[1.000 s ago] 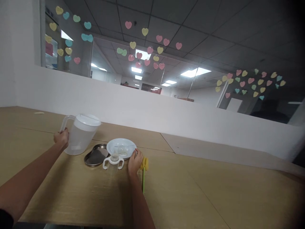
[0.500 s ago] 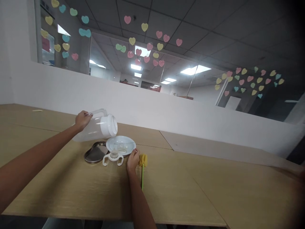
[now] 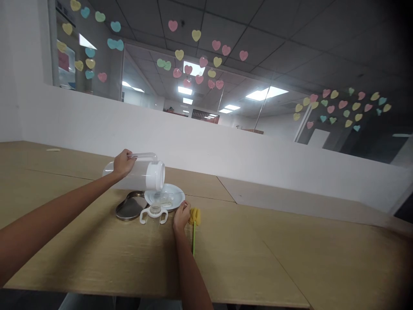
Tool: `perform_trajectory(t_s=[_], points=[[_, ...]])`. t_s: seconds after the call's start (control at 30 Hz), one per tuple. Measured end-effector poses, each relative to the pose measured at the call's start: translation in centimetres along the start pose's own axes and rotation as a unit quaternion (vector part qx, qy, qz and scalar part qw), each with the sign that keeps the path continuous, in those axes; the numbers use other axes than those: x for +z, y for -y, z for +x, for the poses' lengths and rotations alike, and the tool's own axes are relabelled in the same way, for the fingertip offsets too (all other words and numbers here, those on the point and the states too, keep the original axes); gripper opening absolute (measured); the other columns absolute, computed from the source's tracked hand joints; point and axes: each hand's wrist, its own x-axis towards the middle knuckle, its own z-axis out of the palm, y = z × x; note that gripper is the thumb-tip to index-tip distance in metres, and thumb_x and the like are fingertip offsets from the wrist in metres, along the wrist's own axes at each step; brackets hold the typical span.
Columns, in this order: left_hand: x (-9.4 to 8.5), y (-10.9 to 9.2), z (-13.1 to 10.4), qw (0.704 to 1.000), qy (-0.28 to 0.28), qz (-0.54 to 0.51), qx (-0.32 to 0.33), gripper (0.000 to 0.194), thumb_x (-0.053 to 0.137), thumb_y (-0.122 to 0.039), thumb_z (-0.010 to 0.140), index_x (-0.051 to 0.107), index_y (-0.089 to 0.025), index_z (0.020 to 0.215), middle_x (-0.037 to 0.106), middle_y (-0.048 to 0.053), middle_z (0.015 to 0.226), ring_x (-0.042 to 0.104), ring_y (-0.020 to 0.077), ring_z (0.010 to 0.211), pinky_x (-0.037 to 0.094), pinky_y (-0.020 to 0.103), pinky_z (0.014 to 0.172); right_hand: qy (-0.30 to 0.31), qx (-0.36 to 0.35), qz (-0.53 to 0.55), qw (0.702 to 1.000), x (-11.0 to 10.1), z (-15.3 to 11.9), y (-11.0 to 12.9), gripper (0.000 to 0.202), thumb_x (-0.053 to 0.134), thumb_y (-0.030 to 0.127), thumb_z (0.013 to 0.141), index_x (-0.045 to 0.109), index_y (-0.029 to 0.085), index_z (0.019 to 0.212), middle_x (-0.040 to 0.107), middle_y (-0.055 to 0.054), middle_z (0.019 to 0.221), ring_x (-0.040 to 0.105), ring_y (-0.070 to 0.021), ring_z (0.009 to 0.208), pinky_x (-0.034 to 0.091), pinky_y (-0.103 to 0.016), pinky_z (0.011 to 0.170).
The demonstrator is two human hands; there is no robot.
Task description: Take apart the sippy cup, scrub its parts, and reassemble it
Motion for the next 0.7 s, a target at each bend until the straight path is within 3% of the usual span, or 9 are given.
perform_trajectory(t_s=[0.43,0.7], points=[[-0.59,0.64,0.03,1.0,-0.006,0.015,-0.012,0.012,0.055,-0.021,0.071,0.054,-0.019,0.083,0.059,0.003,0.075,0.055,0.0208,0.075,0.035,0.026,0.062,0.015,0.0,0.001,1.0,-0.25,0.15,-0.04,0.032,0.029,0.029,0.088,0.054,0.014,0.101,0.065,-0.016,0.096,0.061,-0.0232,0.088,0.044,-0.03,0.072],[-0.69,0.62,-0.07,1.0,-0.011,-0.006,-0.026,0.013,0.056,-0.024,0.069,0.055,-0.02,0.082,0.06,0.003,0.076,0.056,0.0226,0.079,0.037,0.027,0.066,0.027,-0.016,-0.012,0.999,-0.39,0.23,0.0,0.036,0.027,0.025,0.089,0.057,0.014,0.104,0.066,-0.011,0.076,0.061,-0.0234,0.07,0.042,-0.03,0.065]])
